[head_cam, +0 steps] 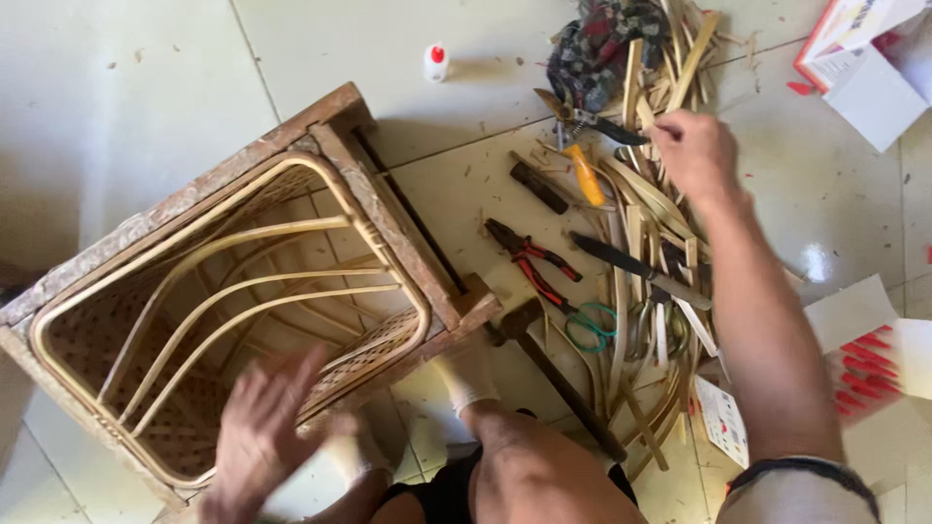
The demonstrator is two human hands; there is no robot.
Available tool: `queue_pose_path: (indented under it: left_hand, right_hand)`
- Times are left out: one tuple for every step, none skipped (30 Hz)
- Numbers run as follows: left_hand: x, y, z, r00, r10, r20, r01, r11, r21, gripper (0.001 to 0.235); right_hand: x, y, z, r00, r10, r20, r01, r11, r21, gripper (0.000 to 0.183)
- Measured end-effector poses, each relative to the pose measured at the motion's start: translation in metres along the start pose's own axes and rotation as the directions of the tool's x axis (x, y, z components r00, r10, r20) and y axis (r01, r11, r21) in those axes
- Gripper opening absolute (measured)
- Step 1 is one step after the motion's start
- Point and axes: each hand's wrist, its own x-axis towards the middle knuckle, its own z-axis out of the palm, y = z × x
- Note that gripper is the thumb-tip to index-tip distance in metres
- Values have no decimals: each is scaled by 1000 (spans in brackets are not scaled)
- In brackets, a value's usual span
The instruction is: The person assembles a rectangular bamboo basket by inserting curved bamboo strips into a wooden mold. They use a hammer to secure the strips, pliers to adjust the frame, and apply glue along the edges to bond the components.
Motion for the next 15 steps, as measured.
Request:
queue_pose_path:
  left_hand:
    - [-8, 5, 4, 1000, -21, 5, 21, 1000, -3, 98]
    - [-19, 16, 5, 999, -42, 10, 42, 999, -6, 97]
    - [-30, 27, 5, 997, -70, 17, 70, 998, -9, 96]
    - [-31, 28, 10, 989, -113, 94, 110, 993, 37, 91]
    - [-31, 27, 14, 973, -159, 167, 146, 985, 88, 87]
    - [-32, 30, 14, 949, -207, 237, 177, 974, 142, 87]
    - [-29, 30, 14, 930, -256, 263, 232, 965, 119, 84]
    - [-26, 30, 15, 908, -303, 289, 287, 953, 97, 82]
    - [-24, 34, 12, 878, -347, 329, 341, 937, 78, 82]
    - [-18, 35, 13, 895, -312, 319, 309, 949, 63, 75]
    - [-13, 37, 13, 905, -296, 304, 293, 954, 59, 67]
    - [-9, 36, 11, 916, -280, 288, 276, 960, 55, 60]
    - [-7, 38, 6, 931, -264, 251, 261, 964, 45, 62]
    - [-3, 38, 5, 945, -247, 214, 245, 969, 37, 64]
    - [-4, 36, 3, 958, -195, 212, 198, 980, 7, 69]
  right_hand:
    - [7, 18, -4, 995, 91, 48, -87, 993, -78, 24]
    - [8, 34, -2, 985, 105, 138, -84, 985, -152, 27]
    - [6, 46, 8, 966, 122, 230, -68, 972, -226, 30]
    - [4, 58, 18, 937, 145, 318, -46, 953, -298, 33]
    - [0, 67, 30, 942, 131, 309, -48, 964, -260, 32]
    - [-7, 76, 41, 947, 117, 300, -50, 974, -221, 32]
    - [-10, 82, 47, 952, 98, 289, -47, 982, -181, 32]
    - [-10, 85, 46, 966, 93, 240, -60, 988, -141, 31]
    - [-19, 95, 44, 974, 97, 203, -78, 992, -97, 31]
    - [-28, 101, 43, 981, 103, 166, -95, 994, -54, 30]
    - [-31, 99, 36, 999, -51, 18, 48, 992, 114, 25]
    - [-37, 93, 28, 973, -173, -152, 208, 943, 259, 21]
    - [-44, 86, 14, 914, -349, -208, 333, 937, -110, 20]
    - [-52, 67, 13, 930, -285, -230, 304, 951, 51, 19]
    - [-63, 44, 11, 956, -186, -226, 249, 923, 293, 18]
